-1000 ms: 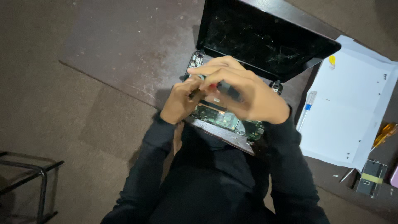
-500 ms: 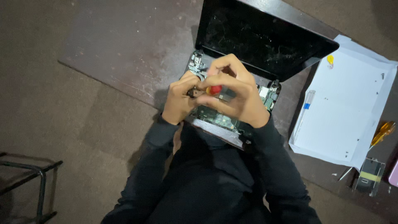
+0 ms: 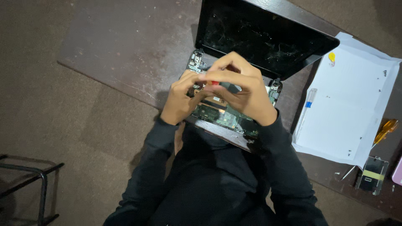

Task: The person disassembles a pink laptop by removing the bottom cover and unscrewing internal components. They use a screwdriver to remove screws from the hard drive and motherboard, then lift out the hard drive and a metal bracket.

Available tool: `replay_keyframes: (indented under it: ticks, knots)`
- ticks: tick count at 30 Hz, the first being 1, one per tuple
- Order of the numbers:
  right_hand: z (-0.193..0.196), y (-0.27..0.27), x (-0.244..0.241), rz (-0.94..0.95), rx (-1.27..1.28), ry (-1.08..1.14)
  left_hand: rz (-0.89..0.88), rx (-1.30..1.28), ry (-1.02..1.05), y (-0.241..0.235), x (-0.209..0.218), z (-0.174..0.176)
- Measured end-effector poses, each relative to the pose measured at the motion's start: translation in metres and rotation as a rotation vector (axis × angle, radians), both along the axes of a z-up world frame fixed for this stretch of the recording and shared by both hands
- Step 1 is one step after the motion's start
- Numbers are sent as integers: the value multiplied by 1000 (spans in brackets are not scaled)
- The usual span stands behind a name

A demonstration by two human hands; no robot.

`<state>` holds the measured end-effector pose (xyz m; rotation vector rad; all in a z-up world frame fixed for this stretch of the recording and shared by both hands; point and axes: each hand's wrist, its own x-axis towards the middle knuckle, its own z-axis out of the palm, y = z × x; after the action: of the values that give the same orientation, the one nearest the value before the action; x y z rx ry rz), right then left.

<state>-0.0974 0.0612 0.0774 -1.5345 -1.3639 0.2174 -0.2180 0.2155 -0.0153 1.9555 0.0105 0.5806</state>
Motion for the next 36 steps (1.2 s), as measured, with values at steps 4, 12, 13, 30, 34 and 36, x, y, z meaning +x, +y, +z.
replay_keyframes:
  ticks: [4,12,13,30,34,36]
  knots:
    - [5,-2,3,109,16,-11,-110,-60,-8,3,-5,-4]
    - [-9,3,-7,12,54,-11,32,-39,12,1,-1,1]
    - [-7,3,-8,-19,22,-5,-21,-31,19,2,-3,4]
    - [-5,-5,-5,-37,-103,236,-172,8,-1,7,-3,-2]
    - [-12,-5,-3,0,-86,163,-97,40,31,4,0,-6]
    - [-21,-4,-2,-44,-64,119,-80,69,31,3,-3,-1]
